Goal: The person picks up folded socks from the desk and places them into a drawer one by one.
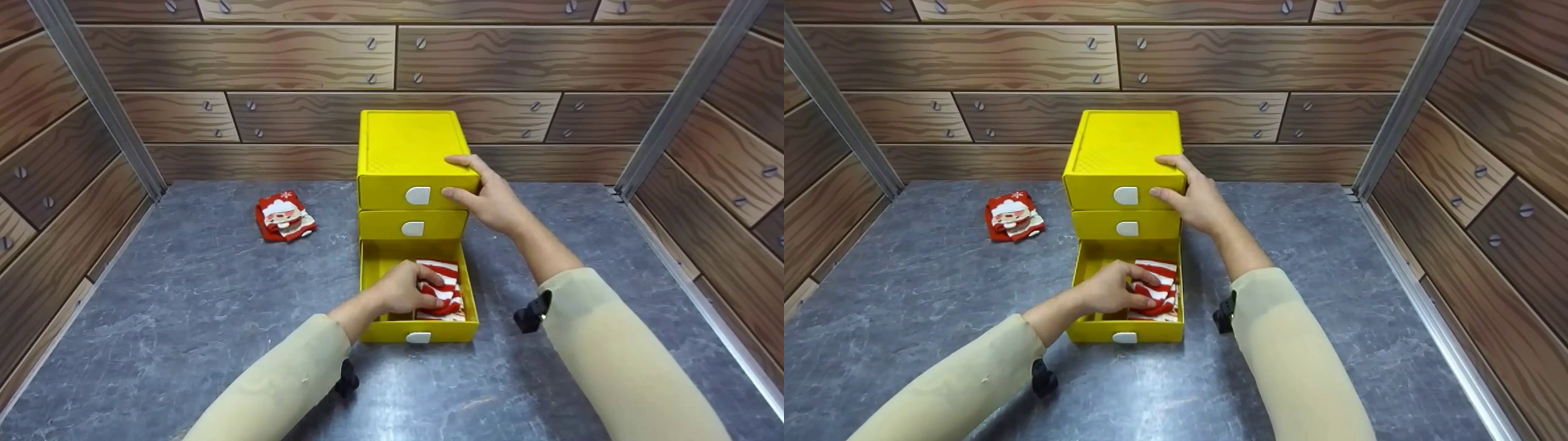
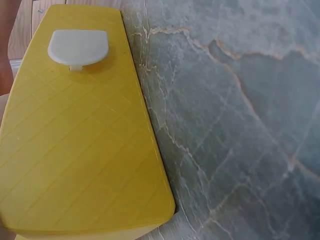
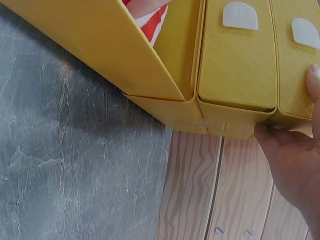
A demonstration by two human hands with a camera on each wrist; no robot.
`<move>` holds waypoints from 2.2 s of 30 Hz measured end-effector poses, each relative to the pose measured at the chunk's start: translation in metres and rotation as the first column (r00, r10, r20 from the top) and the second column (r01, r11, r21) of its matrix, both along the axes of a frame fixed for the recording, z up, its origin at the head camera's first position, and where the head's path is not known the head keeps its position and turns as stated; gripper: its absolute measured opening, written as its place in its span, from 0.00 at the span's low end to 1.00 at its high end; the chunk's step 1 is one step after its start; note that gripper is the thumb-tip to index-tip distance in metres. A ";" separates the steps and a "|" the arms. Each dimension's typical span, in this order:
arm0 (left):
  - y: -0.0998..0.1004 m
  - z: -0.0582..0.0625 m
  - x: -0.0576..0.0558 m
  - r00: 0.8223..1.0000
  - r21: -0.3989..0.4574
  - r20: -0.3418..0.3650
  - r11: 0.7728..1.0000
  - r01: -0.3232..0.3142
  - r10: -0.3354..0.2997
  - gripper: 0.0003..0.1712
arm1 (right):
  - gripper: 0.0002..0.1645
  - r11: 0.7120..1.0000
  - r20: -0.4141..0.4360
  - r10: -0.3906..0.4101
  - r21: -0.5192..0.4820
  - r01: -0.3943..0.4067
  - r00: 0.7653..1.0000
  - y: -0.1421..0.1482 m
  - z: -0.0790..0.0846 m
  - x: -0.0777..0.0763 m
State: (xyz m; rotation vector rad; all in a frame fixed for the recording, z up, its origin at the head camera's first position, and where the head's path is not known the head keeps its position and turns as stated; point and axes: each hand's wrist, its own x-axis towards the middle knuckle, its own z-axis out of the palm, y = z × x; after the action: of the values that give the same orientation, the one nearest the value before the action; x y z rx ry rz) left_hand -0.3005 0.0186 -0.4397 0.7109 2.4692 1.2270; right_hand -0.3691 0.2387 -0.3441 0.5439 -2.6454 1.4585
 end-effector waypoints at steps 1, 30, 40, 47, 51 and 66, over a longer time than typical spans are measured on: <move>0.000 0.000 0.000 1.000 -0.003 -0.001 1.000 0.000 0.000 0.17 | 0.37 1.000 -0.001 0.000 -0.001 0.000 1.000 0.000 0.000 0.000; -0.041 0.034 0.007 0.998 -0.080 -0.015 0.995 0.063 -0.065 0.23 | 0.37 1.000 0.007 0.006 -0.012 -0.006 1.000 -0.001 0.000 0.001; -0.104 0.060 0.008 0.996 0.081 -0.087 0.996 0.031 -0.024 0.23 | 0.38 1.000 0.017 -0.005 0.001 0.005 1.000 0.001 -0.001 -0.001; -0.170 0.078 -0.003 0.982 0.120 -0.114 0.983 -0.137 0.151 0.22 | 0.38 1.000 0.014 0.008 -0.003 -0.008 1.000 0.001 -0.001 -0.001; -0.201 0.080 -0.018 0.958 0.187 -0.066 0.946 -0.264 0.280 0.22 | 0.37 1.000 0.006 0.005 -0.006 -0.005 1.000 0.000 -0.001 -0.001; -0.268 0.034 -0.076 0.831 0.213 0.041 0.808 -0.549 0.554 0.31 | 0.36 0.999 0.010 0.014 -0.040 -0.014 1.000 -0.002 0.001 0.002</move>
State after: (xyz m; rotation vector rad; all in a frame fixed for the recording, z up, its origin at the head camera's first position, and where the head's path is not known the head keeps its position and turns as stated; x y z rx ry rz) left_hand -0.3769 -0.2491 -0.4060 0.0213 2.6839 1.7132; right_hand -0.3671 0.2364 -0.3433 0.5540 -2.6190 1.5190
